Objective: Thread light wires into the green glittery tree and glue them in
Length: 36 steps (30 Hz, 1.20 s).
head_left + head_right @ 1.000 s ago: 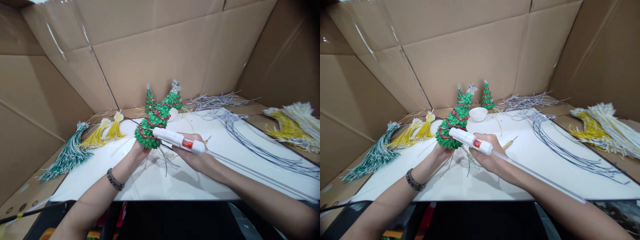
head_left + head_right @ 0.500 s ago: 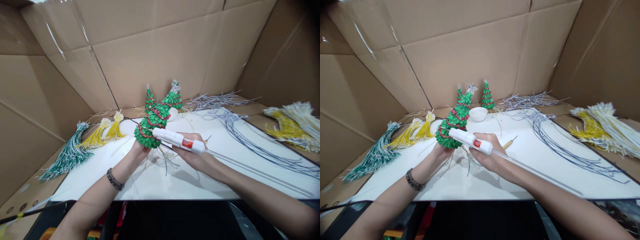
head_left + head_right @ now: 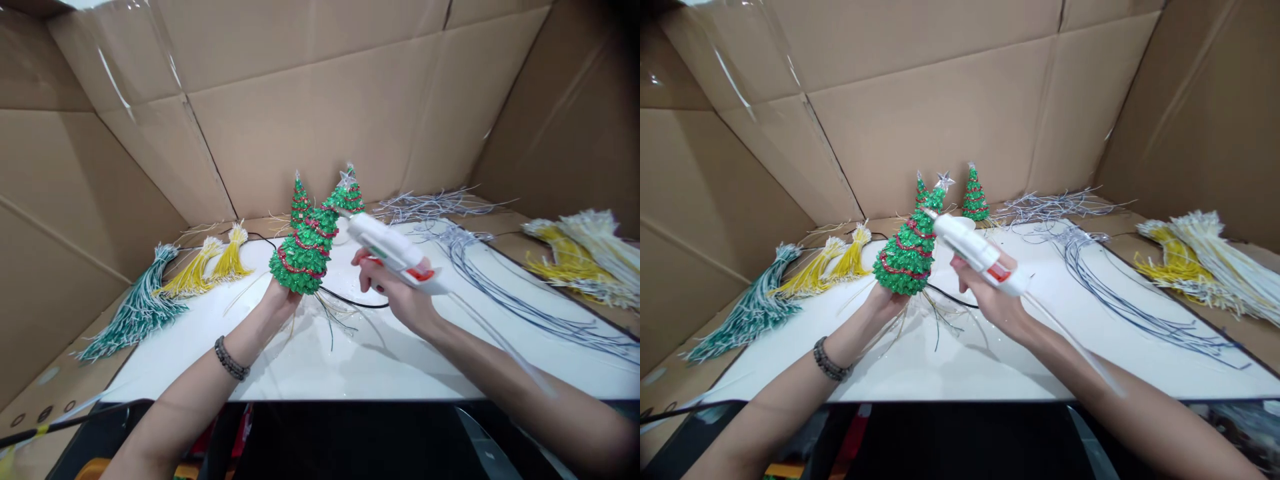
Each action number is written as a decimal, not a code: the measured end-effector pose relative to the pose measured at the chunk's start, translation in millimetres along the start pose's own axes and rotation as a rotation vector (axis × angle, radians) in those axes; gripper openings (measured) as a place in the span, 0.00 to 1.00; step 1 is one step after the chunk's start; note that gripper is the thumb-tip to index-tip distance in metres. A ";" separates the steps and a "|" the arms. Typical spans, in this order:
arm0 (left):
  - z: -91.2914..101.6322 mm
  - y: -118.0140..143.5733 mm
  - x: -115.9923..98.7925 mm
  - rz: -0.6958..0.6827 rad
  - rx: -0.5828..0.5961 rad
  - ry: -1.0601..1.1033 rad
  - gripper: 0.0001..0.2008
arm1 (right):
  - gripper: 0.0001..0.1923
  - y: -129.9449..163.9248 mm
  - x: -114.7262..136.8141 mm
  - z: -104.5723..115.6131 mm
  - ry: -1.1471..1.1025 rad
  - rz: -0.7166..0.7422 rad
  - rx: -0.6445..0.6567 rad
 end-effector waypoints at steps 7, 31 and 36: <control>-0.9 2.8 -7.3 0.020 0.028 0.072 0.10 | 0.12 -90.7 -19.7 39.3 0.745 0.127 -0.128; -1.5 8.1 -13.9 -0.023 -0.009 0.043 0.07 | 0.26 -96.9 -37.0 -42.7 0.463 -0.011 0.302; -35.5 36.0 -25.5 -0.271 0.135 -0.235 0.16 | 0.24 -31.5 -25.1 -42.3 -0.539 -0.159 0.009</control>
Point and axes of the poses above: each hand's wrist, its own y-axis away from the middle knuckle, its own z-axis out of the back of the hand, x = y × z, the point moved 9 cm from there along -y, towards the middle knuckle, and after that the axes turned 10 degrees about -y, right-handed, at the moved point
